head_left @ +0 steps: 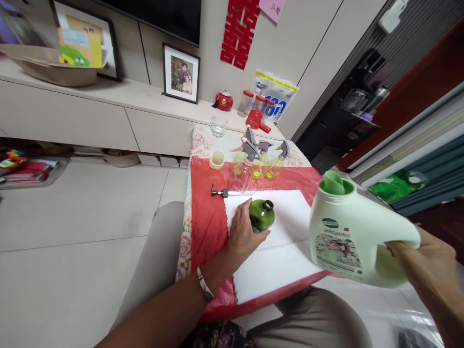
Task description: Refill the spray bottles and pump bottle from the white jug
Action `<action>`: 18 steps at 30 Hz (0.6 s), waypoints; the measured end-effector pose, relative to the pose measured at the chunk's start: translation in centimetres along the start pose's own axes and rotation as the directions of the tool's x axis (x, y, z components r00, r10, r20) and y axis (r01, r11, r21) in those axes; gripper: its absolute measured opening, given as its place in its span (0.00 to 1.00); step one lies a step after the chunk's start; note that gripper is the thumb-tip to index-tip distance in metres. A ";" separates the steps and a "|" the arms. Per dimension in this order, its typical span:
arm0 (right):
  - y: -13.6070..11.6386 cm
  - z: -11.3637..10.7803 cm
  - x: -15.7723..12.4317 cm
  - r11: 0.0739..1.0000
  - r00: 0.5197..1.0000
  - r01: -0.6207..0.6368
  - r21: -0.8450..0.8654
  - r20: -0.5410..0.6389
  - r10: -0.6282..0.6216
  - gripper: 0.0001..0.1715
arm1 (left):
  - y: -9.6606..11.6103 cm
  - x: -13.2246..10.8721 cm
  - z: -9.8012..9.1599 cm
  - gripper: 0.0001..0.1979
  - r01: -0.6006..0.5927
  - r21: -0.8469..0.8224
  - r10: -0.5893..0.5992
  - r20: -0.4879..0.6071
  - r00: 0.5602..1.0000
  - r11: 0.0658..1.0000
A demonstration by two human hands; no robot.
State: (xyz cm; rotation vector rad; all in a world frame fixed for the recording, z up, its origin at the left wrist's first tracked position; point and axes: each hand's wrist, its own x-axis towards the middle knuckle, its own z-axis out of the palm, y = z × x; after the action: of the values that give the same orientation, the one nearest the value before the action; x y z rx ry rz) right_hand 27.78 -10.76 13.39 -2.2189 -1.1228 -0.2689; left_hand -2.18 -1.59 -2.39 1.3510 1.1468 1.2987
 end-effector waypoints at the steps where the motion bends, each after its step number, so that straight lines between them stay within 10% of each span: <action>1: -0.1 -0.2 0.0 1.000 0.999 -0.023 0.000 0.023 0.023 0.25 | 0.0 0.0 0.0 0.45 0.005 -0.008 -0.005 -0.002 1.000 1.000; 18: -2.2 -1.7 0.6 0.986 0.984 -0.011 -0.165 0.175 0.040 0.24 | -0.2 -0.1 0.1 0.45 -0.031 0.069 0.032 -0.006 0.999 0.997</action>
State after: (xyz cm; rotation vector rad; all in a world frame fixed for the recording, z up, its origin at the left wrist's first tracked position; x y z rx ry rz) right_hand 26.62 -10.45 16.00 -2.4405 -1.2025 -0.1581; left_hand -2.12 -1.64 -2.63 1.4204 1.1887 1.2981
